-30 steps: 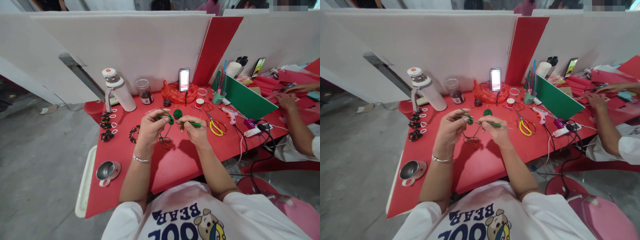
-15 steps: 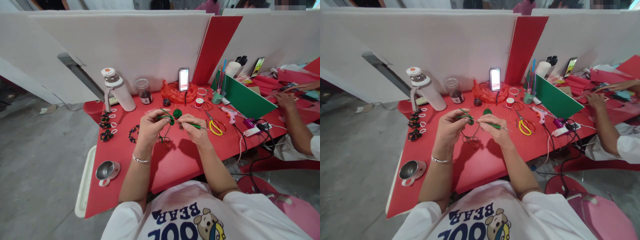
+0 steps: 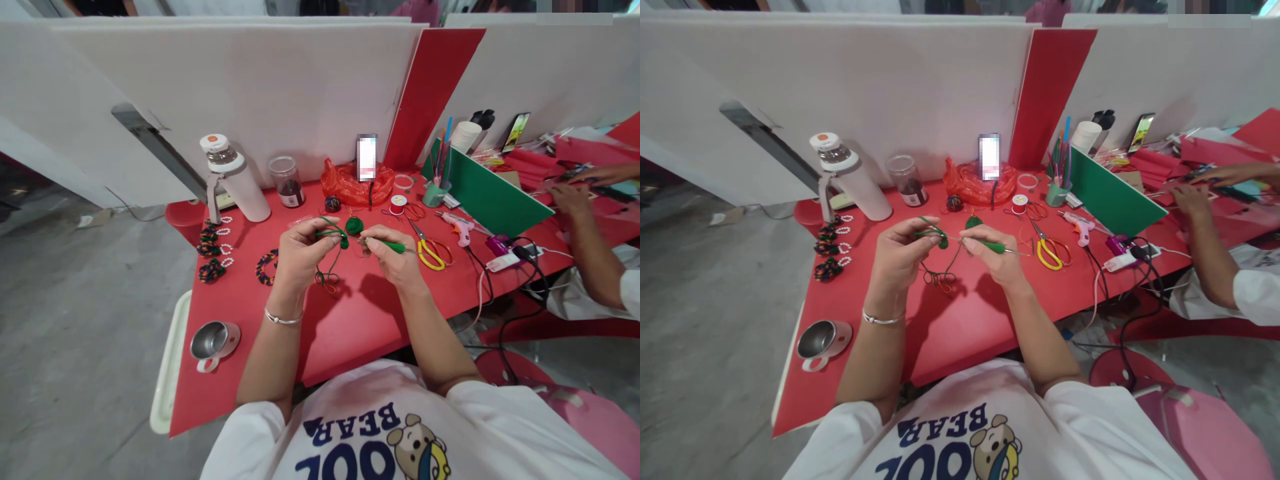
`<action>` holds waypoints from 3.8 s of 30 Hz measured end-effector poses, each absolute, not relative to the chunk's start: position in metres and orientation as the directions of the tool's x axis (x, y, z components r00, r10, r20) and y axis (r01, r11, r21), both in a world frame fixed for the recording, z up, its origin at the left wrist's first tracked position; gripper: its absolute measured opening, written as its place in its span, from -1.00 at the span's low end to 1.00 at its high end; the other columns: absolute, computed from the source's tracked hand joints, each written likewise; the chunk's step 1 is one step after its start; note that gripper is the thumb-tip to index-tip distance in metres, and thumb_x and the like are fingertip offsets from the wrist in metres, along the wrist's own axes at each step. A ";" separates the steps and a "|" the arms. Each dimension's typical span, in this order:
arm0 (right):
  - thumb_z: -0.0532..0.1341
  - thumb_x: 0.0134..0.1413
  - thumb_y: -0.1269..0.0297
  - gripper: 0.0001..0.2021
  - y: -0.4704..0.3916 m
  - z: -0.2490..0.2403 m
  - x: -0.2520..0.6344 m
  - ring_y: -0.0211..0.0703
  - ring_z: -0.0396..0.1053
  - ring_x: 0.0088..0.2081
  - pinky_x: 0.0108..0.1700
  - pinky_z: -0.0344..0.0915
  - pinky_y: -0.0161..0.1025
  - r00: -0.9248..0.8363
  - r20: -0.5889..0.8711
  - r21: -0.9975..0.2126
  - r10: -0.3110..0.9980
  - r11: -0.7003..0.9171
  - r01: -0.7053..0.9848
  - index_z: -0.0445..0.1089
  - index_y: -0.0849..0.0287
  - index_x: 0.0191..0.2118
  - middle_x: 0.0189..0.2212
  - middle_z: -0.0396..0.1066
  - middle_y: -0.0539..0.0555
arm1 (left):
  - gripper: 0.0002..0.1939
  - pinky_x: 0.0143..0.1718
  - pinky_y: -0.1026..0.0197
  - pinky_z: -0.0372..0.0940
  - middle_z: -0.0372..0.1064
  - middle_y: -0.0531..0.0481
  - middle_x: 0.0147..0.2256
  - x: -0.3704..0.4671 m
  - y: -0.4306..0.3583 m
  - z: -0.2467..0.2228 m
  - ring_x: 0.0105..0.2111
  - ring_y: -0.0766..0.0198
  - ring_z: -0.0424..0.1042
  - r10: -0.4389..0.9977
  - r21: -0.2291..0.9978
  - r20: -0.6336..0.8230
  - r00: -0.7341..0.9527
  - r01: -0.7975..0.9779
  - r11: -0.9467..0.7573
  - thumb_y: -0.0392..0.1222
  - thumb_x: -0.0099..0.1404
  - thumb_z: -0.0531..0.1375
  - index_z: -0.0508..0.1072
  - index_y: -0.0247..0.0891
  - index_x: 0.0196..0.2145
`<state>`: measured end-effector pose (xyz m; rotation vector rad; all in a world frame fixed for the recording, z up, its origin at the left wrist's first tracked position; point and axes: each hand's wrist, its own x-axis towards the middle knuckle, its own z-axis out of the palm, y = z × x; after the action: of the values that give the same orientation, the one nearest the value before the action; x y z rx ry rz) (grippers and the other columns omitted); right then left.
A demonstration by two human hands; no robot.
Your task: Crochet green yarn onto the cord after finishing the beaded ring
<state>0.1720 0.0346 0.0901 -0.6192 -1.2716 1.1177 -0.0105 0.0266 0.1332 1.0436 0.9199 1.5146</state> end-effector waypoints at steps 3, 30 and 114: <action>0.45 0.14 0.08 -0.84 0.035 0.089 0.174 -0.24 0.52 -0.37 -0.33 0.46 -0.25 -0.072 0.418 -0.878 0.905 0.382 -0.290 0.67 -0.04 -0.19 -0.33 0.63 -0.01 | -0.70 -0.41 0.32 0.41 0.57 0.02 -0.47 -0.011 0.027 0.132 -0.48 0.35 0.50 0.984 0.932 0.155 -0.088 -0.318 -0.175 -0.36 -0.10 0.46 0.73 -0.20 -0.31; 0.38 0.20 0.07 -0.83 0.022 0.102 0.170 -0.15 0.61 -0.27 -0.12 0.58 -0.14 0.027 0.442 -0.897 0.897 0.442 -0.004 0.66 0.01 -0.21 -0.29 0.66 0.02 | -0.73 -0.39 0.25 0.37 0.65 -0.03 -0.35 -0.010 0.025 0.124 -0.44 0.30 0.49 0.867 0.889 0.458 -0.199 0.121 -0.442 -0.37 0.07 0.33 0.73 -0.20 -0.25; 0.31 0.32 0.23 -0.86 0.011 0.108 0.167 -0.17 0.63 -0.20 -0.07 0.57 -0.19 0.036 0.563 -0.826 0.825 0.562 0.039 0.65 -0.02 -0.10 -0.20 0.67 0.01 | -0.76 -0.65 0.34 -0.11 0.42 0.05 -0.55 0.000 0.031 0.123 -0.66 0.51 0.06 0.954 0.918 0.221 -0.205 -0.286 -0.274 -0.08 -0.01 0.56 0.71 -0.22 -0.40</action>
<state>0.1673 0.0111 0.1079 -0.7984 -1.4203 0.7149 -0.0003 0.0313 0.1231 1.0585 0.9546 1.6536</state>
